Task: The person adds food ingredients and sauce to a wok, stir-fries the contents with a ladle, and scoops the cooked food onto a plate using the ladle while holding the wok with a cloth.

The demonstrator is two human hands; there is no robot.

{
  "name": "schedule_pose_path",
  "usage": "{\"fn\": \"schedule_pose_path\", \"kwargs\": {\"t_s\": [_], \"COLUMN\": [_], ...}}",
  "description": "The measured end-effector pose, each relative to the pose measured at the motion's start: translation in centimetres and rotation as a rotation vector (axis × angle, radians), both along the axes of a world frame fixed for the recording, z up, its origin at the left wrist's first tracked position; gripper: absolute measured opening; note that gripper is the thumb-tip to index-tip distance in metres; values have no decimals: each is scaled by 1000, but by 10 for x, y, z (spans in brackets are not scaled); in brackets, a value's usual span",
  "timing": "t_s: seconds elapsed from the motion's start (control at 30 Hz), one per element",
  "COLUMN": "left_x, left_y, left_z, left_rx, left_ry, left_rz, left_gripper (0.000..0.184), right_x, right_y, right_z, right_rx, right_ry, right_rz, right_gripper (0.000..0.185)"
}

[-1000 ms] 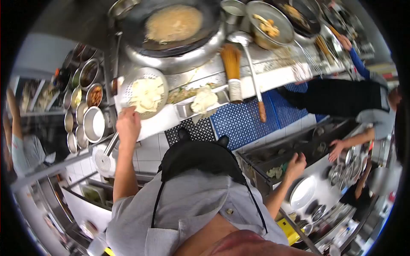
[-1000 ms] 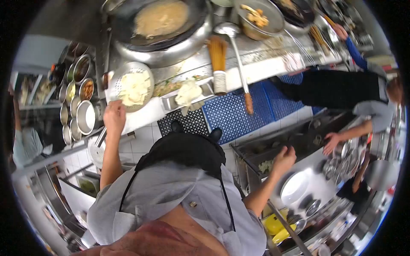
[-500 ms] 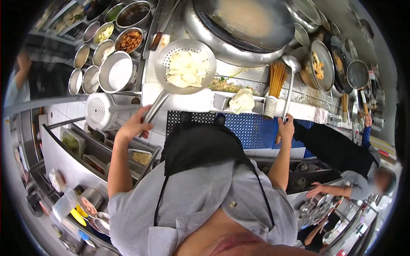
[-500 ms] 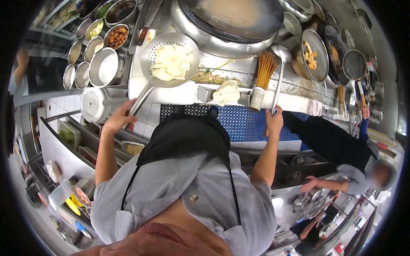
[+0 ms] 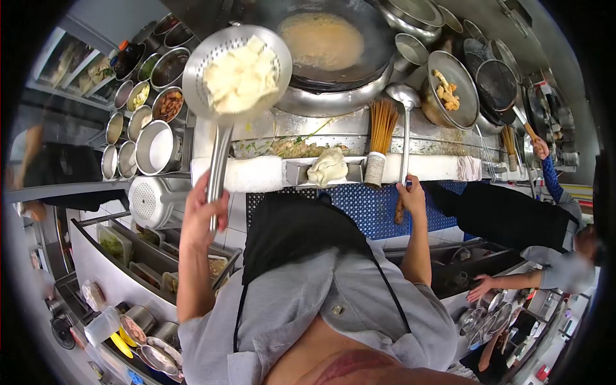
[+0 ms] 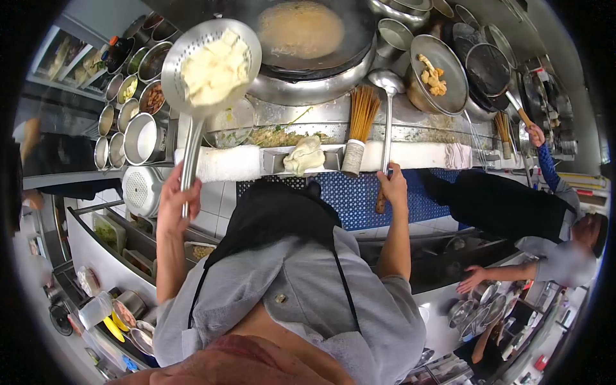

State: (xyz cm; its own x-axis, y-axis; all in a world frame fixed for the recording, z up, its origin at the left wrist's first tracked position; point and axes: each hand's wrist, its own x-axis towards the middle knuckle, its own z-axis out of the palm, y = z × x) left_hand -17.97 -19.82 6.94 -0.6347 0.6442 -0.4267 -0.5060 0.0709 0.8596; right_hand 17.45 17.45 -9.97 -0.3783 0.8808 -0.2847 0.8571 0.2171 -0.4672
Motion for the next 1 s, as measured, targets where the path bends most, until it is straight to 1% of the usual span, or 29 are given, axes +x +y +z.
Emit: {"fn": "schedule_pose_path", "kwargs": {"t_s": [0.1, 0.17, 0.23, 0.33, 0.4, 0.47, 0.57, 0.6, 0.7, 0.73, 0.8, 0.83, 0.87, 1.0], "left_x": [-30, -47, -71, -84, -86, -87, -87, -85, -107, -87, -75, -74, -77, -79], "left_y": [57, 103, 142, 188, 206, 220, 232, 233, 235, 235, 237, 236, 236, 229], "left_z": [6, 5, -12, -23, -26, -33, -42, -40, -66, -30, -1, 3, 0, 1], "left_rx": [18, -17, -28, -76, -135, -174, -262, -378, -500, -601, -623, -635, -609, -556], "left_ry": [127, 207, 241, 237, 313, 405, 583, 726, 1498, 1343, 1314, 1299, 1364, 1426], "left_rz": [-80, -118, -176, -145, -146, -155, -149, -152, -61, -145, -149, -147, -111, -33], "left_gripper": [59, 50, 37, 30, 31, 31, 43, 62, 74, 72, 72, 72, 71, 72], "right_x": [4, 10, 15, 28, 39, 48, 57, 57, 52, 49, 39, 34, 31, 19], "right_y": [0, -2, -2, -11, -18, -22, -27, -27, -21, -18, -13, -11, -7, 2], "right_z": [3, 2, 4, 15, 18, 22, 24, 26, 23, 23, 30, 34, 35, 38], "right_rx": [-14, 30, 45, 31, 43, 57, 79, 91, 97, 94, 89, 87, 95, 108], "right_ry": [48, 56, 91, 196, 271, 292, 339, 344, 337, 332, 330, 330, 325, 295], "right_rz": [21, 43, 40, -19, -79, -100, -130, -133, -123, -115, -92, -78, -67, -30], "right_gripper": [50, 49, 48, 46, 43, 40, 38, 38, 38, 38, 37, 37, 36, 35]}}
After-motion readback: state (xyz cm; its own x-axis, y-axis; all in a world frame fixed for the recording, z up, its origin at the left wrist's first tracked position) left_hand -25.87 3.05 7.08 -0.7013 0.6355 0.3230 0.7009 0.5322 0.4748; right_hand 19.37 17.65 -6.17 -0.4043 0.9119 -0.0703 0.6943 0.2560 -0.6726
